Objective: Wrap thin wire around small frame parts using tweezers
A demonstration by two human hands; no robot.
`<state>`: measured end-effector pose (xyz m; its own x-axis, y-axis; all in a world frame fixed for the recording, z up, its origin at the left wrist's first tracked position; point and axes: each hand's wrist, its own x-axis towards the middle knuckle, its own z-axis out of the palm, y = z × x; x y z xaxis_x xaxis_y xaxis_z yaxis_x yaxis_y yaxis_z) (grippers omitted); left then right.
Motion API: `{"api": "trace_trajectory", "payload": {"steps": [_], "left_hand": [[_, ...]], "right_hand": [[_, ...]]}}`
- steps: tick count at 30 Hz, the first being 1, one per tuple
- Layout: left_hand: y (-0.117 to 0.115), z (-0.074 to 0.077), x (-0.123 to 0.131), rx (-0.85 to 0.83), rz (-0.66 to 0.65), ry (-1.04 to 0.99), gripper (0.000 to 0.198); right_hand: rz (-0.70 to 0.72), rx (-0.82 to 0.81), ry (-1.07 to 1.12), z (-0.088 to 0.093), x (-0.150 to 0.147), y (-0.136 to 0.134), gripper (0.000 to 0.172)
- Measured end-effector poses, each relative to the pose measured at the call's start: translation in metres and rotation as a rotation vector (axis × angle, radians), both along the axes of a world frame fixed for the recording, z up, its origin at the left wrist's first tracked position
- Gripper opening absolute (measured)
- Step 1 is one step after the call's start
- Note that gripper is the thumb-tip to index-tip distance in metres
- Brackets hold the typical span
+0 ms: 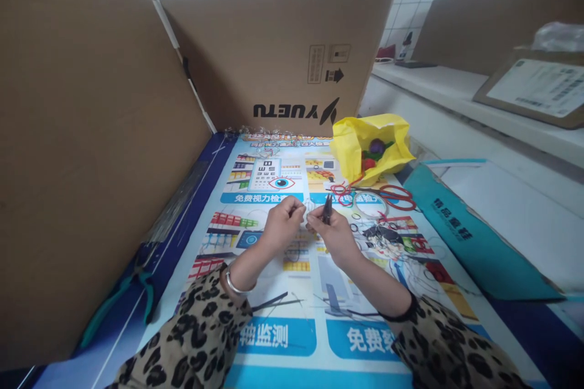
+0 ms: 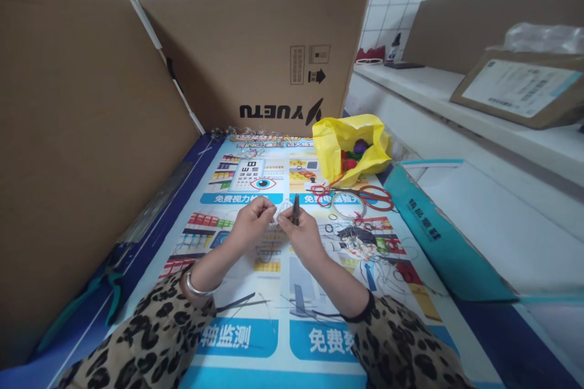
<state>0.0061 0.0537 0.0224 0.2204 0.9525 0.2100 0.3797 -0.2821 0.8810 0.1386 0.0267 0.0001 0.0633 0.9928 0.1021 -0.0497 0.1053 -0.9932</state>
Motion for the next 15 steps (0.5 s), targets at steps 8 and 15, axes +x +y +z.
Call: {"api": "trace_trajectory", "payload": {"steps": [8,15], "left_hand": [[-0.0055,-0.0061,0.0062,0.028,0.057,-0.013,0.016],[-0.0063,-0.0059,0.0045,0.048,0.072,-0.018,0.014]], "right_hand": [[-0.019,-0.046,0.001,0.0008,-0.0015,0.0007,0.022],[0.034,-0.051,0.014,0.0008,-0.0015,-0.0012,0.022]]}}
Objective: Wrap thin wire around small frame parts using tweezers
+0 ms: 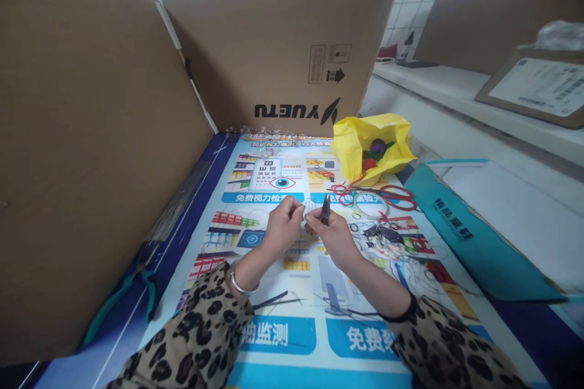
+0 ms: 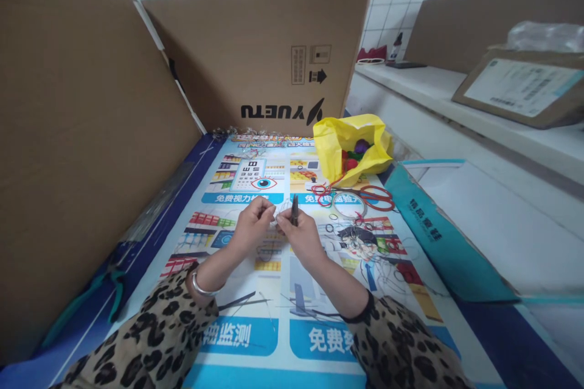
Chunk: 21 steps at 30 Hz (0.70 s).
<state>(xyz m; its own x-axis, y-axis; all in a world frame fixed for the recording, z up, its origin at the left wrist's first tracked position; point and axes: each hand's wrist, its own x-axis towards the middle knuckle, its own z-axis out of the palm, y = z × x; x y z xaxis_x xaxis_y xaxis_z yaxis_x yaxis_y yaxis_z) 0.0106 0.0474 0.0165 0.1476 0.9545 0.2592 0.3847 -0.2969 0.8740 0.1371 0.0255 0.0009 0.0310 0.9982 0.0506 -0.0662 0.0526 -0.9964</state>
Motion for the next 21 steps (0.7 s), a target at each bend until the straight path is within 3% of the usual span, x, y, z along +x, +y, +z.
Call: {"api": "trace_trajectory", "payload": {"steps": [8,14,17,21], "left_hand": [[-0.002,0.0,0.001,0.044,0.003,0.002,0.013],[0.003,-0.003,0.001,-0.186,-0.196,-0.202,0.016],[0.006,-0.005,-0.001,-0.184,-0.187,-0.259,0.018],[0.01,-0.002,-0.005,-0.211,-0.146,-0.475,0.019]], "right_hand": [[0.007,0.005,-0.053,-0.002,0.003,0.003,0.022],[0.006,-0.008,-0.058,-0.002,0.007,0.006,0.02],[0.014,-0.031,-0.061,0.001,0.007,0.005,0.022],[0.029,-0.148,0.101,0.005,0.011,0.004,0.034]]}}
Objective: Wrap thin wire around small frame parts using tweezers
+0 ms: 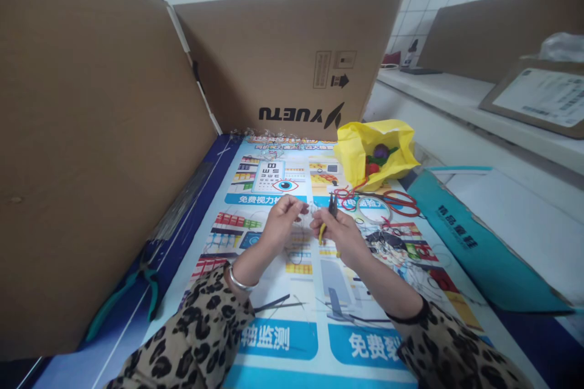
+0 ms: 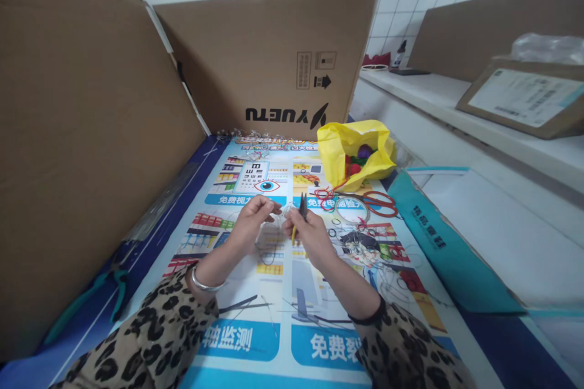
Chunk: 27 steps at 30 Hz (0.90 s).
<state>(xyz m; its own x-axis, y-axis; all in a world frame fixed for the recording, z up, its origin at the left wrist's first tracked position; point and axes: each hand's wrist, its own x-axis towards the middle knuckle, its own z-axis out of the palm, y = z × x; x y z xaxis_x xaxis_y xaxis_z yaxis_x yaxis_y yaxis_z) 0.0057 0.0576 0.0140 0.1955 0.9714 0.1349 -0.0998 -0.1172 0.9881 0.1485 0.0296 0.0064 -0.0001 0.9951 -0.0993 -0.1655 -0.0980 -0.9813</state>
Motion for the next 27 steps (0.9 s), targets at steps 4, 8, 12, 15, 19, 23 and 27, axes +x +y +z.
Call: {"api": "trace_trajectory", "payload": {"steps": [4,8,12,15,19,23,27], "left_hand": [[0.003,0.004,-0.003,-0.118,-0.006,-0.185,0.023],[0.002,0.006,-0.001,-0.12,0.055,-0.227,0.025],[-0.002,0.008,0.003,-0.077,0.094,-0.226,0.024],[-0.006,0.009,0.005,-0.025,0.1,-0.209,0.021],[-0.012,0.008,0.008,0.03,0.091,-0.186,0.017],[-0.015,0.007,0.01,0.052,0.084,-0.174,0.016],[-0.016,0.007,0.01,0.06,0.085,-0.172,0.015]], "right_hand": [[0.087,-0.134,0.074,0.002,0.003,-0.005,0.042],[0.245,-0.134,0.007,0.002,-0.002,-0.015,0.041],[0.353,-0.125,-0.072,0.001,-0.01,-0.022,0.042],[0.383,-0.138,-0.061,0.0,-0.012,-0.024,0.041],[0.365,-0.15,-0.045,-0.001,-0.013,-0.024,0.041],[0.351,-0.141,-0.05,-0.001,-0.014,-0.023,0.041],[0.343,-0.112,-0.065,0.0,-0.015,-0.024,0.04]]}}
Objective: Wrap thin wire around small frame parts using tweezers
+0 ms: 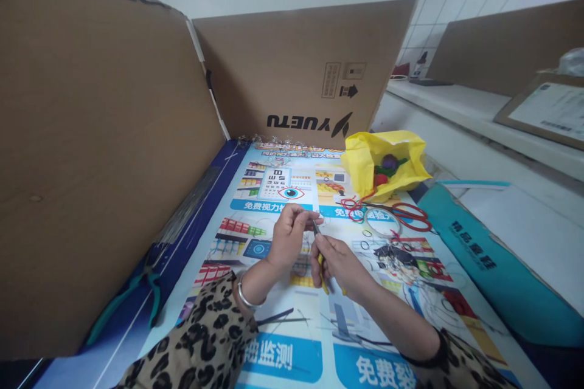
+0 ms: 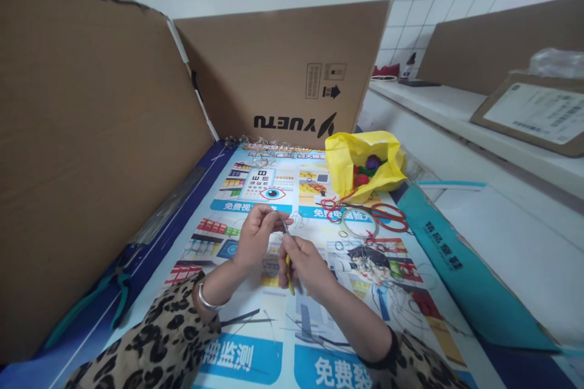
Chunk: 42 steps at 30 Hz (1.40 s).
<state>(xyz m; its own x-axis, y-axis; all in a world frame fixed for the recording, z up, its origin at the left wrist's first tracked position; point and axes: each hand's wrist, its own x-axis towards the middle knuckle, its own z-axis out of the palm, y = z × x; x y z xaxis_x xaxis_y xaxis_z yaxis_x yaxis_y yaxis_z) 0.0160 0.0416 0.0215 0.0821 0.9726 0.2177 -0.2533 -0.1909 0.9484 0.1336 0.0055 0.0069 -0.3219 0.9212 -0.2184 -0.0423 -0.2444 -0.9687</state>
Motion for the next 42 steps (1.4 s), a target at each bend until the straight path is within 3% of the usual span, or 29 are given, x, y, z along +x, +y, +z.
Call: {"api": "trace_trajectory", "payload": {"steps": [8,14,19,31,42], "left_hand": [[0.003,0.001,-0.002,-0.01,-0.027,-0.02,0.014],[0.011,0.003,-0.01,0.018,-0.043,0.154,0.015],[0.014,0.0,-0.01,0.004,-0.056,0.114,0.01],[0.007,-0.001,-0.003,-0.029,0.037,0.135,0.017],[0.004,-0.004,-0.005,0.118,0.094,0.274,0.01]], "right_hand": [[-0.031,0.076,-0.055,0.005,-0.001,-0.001,0.038],[-0.067,0.132,-0.153,0.002,0.003,0.003,0.037],[-0.074,0.155,-0.198,0.0,0.005,0.004,0.036],[-0.112,0.168,-0.208,-0.004,0.004,0.006,0.039],[-0.124,0.203,-0.329,-0.004,0.004,0.004,0.039]]}}
